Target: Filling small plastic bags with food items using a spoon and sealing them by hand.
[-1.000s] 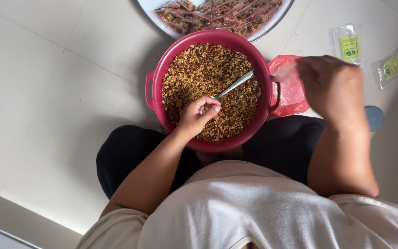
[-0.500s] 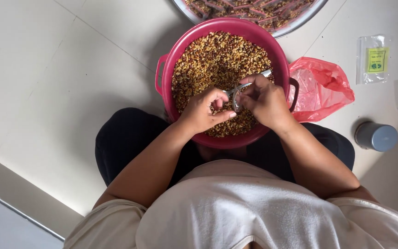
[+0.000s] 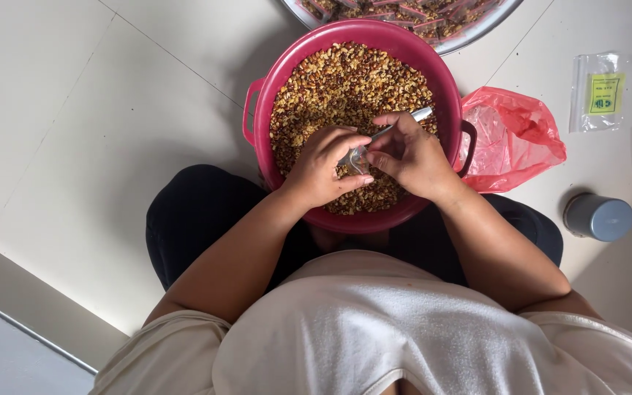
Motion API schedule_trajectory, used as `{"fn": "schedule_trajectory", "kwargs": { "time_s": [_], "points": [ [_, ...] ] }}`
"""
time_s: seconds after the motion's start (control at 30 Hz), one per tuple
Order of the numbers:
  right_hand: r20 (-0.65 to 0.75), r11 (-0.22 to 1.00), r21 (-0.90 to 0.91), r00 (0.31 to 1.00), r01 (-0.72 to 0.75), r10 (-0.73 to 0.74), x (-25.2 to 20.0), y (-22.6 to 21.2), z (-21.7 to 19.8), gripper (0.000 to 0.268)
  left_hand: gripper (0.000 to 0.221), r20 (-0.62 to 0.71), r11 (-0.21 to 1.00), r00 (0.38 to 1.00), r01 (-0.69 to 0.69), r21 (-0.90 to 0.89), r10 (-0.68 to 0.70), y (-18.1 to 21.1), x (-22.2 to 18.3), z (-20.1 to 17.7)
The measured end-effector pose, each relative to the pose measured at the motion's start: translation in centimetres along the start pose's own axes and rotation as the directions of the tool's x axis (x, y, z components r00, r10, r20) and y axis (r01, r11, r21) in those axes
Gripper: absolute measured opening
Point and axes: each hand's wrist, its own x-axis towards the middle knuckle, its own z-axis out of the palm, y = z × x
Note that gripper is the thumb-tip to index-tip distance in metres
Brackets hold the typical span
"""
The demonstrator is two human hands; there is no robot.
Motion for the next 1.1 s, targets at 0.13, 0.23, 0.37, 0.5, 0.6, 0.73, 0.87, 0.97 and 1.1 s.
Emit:
{"fn": "schedule_trajectory", "kwargs": {
  "time_s": [0.13, 0.23, 0.37, 0.5, 0.6, 0.73, 0.87, 0.97, 1.1],
  "points": [
    [0.004, 1.0, -0.008, 1.0, 0.002, -0.002, -0.4, 0.1, 0.1, 0.05, 0.064, -0.023, 1.0, 1.0, 0.014, 0.016, -0.014, -0.1, 0.0, 0.2],
    [-0.052, 0.994, -0.021, 0.992, 0.111, -0.112, -0.7, 0.3, 0.4, 0.04, 0.061, -0.053, 0.999, 0.999, 0.015, 0.028, -0.013, -0.5, -0.1, 0.5],
    [-0.103, 0.959, -0.078, 0.954, 0.274, -0.281, -1.0, 0.7, 0.2, 0.03, 0.062, -0.093, 1.0, 0.996, 0.001, 0.025, 0.002, 0.5, 0.2, 0.1],
    [-0.07, 0.946, 0.071, 0.948, 0.316, -0.312, -0.1, 2.3, 0.2, 0.02, 0.079, -0.016, 0.994, 0.998, 0.062, -0.093, -0.064, -0.6, -0.5, 0.7],
    [-0.052, 0.948, 0.008, 0.947, 0.318, -0.317, -0.1, 0.8, -1.4, 0.017, 0.064, 0.146, 0.797, 0.958, 0.287, -0.532, -0.247, -1.5, -1.4, 1.2],
    [-0.09, 0.964, -0.007, 0.959, 0.267, -0.267, -0.1, 1.9, -3.1, 0.016, 0.033, 0.18, 0.73, 0.916, 0.395, -0.557, -0.358, -1.4, -0.9, 0.7],
    [-0.117, 0.957, -0.164, 0.958, 0.24, -0.26, -0.3, 0.8, -2.7, 0.019, 0.035, 0.055, 0.852, 0.949, 0.304, -0.426, -0.311, -2.0, -0.7, 0.1],
    [-0.113, 0.943, -0.216, 0.952, 0.254, -0.283, -0.8, -0.3, -1.4, 0.022, 0.063, -0.041, 0.977, 0.986, 0.155, -0.148, -0.163, -0.7, -0.2, -0.4],
    [-0.109, 0.924, -0.268, 0.945, 0.272, -0.31, -1.5, -0.9, 0.5, 0.026, 0.08, -0.047, 0.986, 0.998, -0.026, 0.165, 0.034, -0.5, -0.2, 0.5]
  ]
}}
